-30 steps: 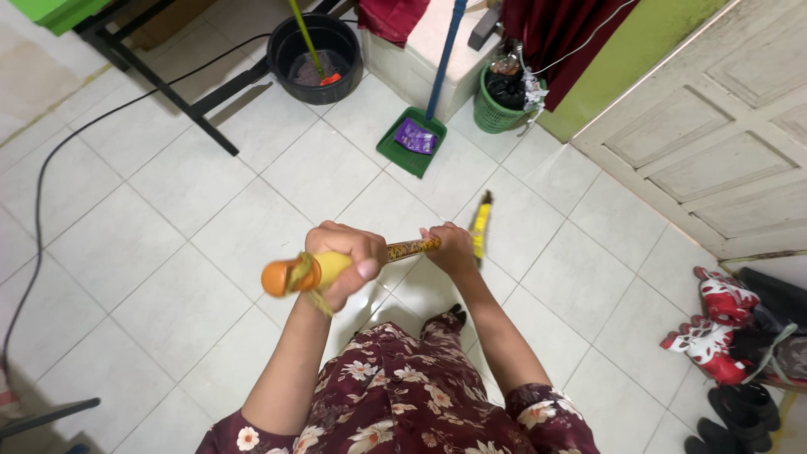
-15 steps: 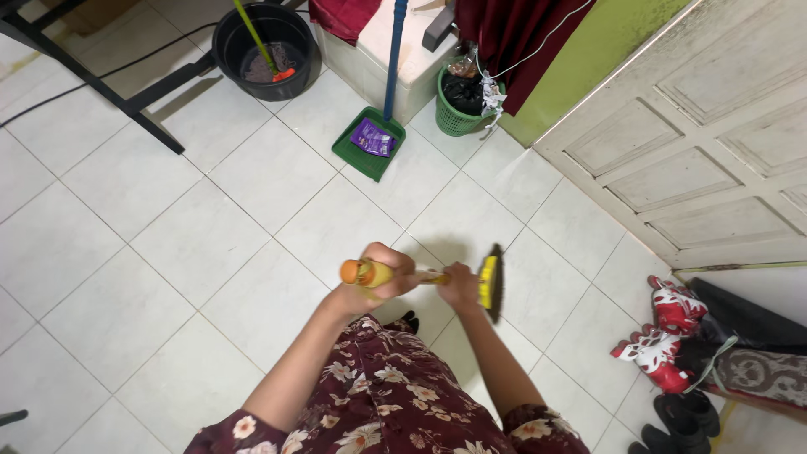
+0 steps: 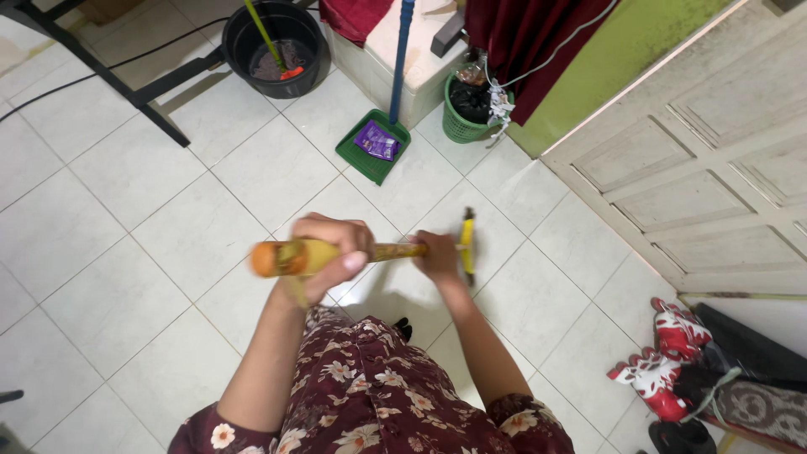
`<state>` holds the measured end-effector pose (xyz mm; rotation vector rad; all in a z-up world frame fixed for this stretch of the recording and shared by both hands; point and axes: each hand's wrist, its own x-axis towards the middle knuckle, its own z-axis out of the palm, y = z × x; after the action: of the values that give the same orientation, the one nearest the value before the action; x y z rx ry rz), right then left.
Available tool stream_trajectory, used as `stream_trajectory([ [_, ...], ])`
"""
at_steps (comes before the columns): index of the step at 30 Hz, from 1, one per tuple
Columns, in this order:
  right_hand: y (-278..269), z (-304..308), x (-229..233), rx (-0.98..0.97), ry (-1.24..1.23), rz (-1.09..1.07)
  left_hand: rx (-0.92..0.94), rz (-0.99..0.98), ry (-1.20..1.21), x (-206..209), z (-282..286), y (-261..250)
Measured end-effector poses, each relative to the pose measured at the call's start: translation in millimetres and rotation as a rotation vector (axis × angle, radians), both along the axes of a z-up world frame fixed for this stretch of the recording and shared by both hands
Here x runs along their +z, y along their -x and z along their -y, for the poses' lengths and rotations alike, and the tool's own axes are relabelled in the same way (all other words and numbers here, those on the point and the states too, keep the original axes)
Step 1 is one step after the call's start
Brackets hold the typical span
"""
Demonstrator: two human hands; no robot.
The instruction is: The person sweeps a tiled floor using a yellow broom with a wooden handle. They move the broom back and forth across the white tiles, sweeping near a row of shoes and a green table.
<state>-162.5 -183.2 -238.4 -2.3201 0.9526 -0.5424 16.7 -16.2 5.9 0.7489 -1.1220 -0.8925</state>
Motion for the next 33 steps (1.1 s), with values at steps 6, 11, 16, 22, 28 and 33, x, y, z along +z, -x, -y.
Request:
stream_trajectory([
  [6,25,39,-48,-0.284,0.018,-0.265,-0.121,0.139,-0.205,-49,32,-8],
  [11,-2,37,-95,-0.463,-0.138,-0.274,-0.143,0.164,-0.314,-62,49,-40],
  [16,-84,19,-117,-0.267,-0.112,-0.032,-0.141,0.202,-0.234,-31,51,-112],
  [22,-204,-14,-49,-0.012,-0.364,0.251,-0.094,0.195,0.014,23,33,-197],
  [28,-254,1,-10,0.002,-0.185,0.279,0.001,0.063,0.092,28,28,-262],
  [33,-239,39,-79,-0.205,-0.126,0.017,-0.077,0.048,-0.067,-32,35,-280],
])
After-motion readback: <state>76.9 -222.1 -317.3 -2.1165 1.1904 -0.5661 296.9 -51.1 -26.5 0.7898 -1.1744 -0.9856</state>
